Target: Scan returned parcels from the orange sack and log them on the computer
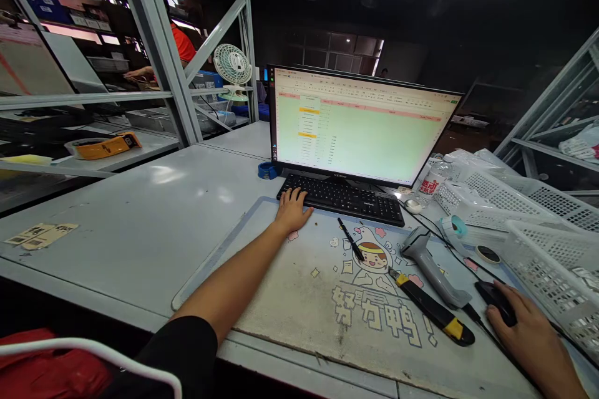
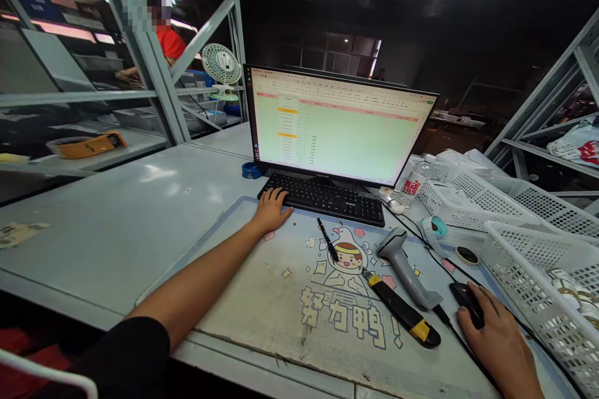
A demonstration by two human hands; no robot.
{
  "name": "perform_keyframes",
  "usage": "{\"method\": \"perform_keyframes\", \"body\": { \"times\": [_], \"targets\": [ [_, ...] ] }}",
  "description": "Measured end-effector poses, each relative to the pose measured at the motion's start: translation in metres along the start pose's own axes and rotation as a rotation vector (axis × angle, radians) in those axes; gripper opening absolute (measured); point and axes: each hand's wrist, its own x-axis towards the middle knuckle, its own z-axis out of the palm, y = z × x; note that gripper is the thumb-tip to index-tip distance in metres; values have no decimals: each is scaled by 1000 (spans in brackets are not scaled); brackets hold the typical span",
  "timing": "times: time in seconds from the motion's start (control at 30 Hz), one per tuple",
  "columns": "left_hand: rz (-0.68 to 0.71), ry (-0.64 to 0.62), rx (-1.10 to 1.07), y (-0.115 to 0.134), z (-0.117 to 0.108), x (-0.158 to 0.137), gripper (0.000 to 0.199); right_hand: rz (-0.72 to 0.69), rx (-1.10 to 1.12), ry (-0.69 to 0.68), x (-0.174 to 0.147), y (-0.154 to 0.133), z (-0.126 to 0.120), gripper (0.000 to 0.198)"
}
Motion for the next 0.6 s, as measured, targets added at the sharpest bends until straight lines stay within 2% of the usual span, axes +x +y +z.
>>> {"method": "perform_keyframes", "body": {
  "times": [0.23, 0.43, 0.6],
  "targets": [
    [-3, 4, -3, -1, 1, 1, 67, -16, 9, 1, -2, -4, -5, 69],
    [0, -2, -4, 0, 1, 1, 65, 32, -28, 6, -3, -5, -6, 69],
    [-3, 6, 2, 0, 2, 1, 65, -15, -18, 38, -4, -3, -3, 67]
  ]
}}
